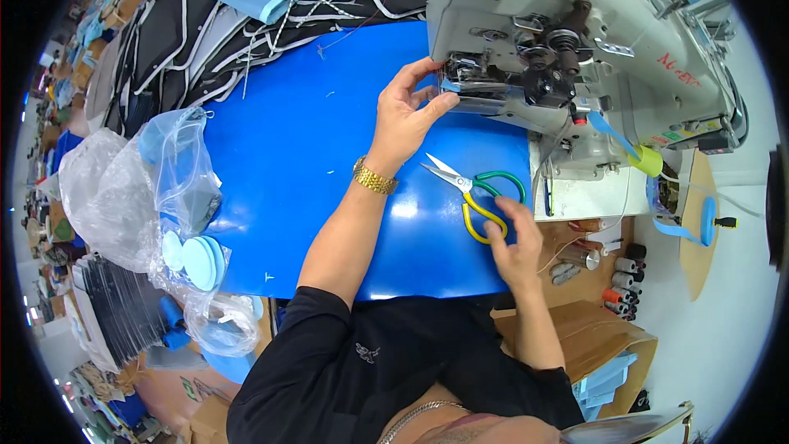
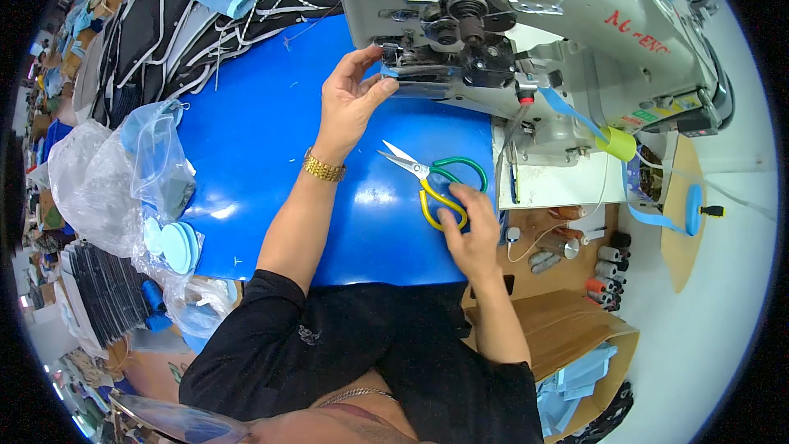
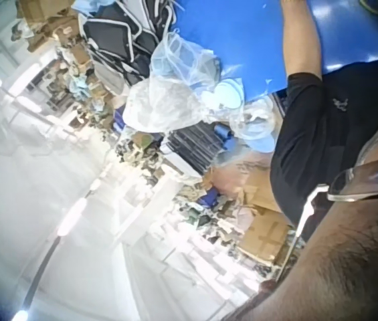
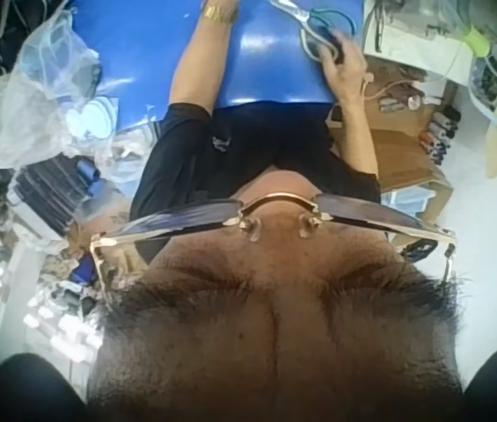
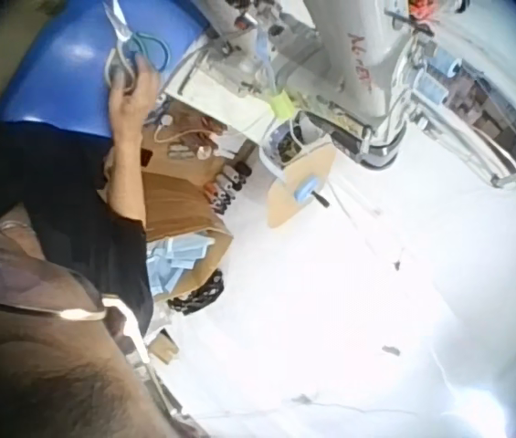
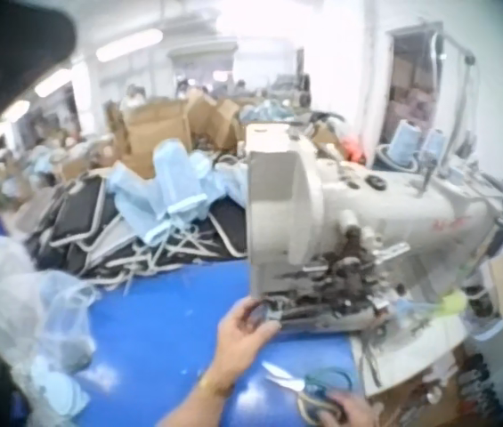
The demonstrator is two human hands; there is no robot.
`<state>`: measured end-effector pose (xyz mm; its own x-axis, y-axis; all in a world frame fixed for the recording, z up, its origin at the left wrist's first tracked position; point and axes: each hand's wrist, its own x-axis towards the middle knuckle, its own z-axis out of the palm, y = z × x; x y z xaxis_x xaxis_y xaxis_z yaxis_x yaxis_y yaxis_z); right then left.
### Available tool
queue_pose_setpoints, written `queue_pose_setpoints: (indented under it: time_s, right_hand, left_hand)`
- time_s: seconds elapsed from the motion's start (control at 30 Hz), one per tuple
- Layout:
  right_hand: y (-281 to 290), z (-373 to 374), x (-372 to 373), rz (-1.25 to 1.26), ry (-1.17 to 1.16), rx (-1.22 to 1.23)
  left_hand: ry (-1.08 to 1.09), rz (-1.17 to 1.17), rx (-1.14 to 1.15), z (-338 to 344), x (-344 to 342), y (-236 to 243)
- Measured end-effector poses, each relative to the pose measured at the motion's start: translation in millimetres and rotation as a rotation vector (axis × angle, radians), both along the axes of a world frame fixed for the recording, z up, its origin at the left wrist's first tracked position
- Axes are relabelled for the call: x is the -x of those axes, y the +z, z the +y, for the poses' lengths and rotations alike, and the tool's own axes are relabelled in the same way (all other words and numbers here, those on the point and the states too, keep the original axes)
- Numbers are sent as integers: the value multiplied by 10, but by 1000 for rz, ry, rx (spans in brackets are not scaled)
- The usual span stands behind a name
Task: Sewing and assembling components of face masks using an industrial sewing machine and scissors.
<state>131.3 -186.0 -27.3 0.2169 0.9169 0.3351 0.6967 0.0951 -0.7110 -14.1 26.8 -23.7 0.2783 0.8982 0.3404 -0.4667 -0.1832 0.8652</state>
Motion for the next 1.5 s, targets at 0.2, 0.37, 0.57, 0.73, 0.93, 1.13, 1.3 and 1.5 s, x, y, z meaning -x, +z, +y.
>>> queue_pose_setpoints:
  time_s: [0.2, 0.37, 0.57, 0.73, 0.93, 1.13, 1.3, 1.5]
  right_hand:
    - [-254, -50, 71, -21, -53, 24]
    - [-264, -46, 66, -35, -58, 50]
    - [-254, -36, 70, -66, -55, 68]
    - [-235, -19, 86, -82, -43, 55]
    - [-239, -19, 54, -99, -39, 44]
    - [-263, -9, 50, -67, -44, 19]
    - [-309, -6, 102, -59, -42, -34]
    - [-443, -70, 46, -111, -109, -95]
  left_hand:
    - [13, -5, 88, 28, -51, -5]
    - [-19, -64, 137, -32, -50, 23]
    - [2, -27, 136, -95, -60, 213]
    - [-63, -21, 261, -20, -44, 259]
    - [-59, -5, 238, -58, -44, 310]
    - [-42, 12, 327, -31, -54, 345]
    - [-38, 32, 291, -50, 6, 366]
    - [-7, 244, 315, -51, -53, 383]
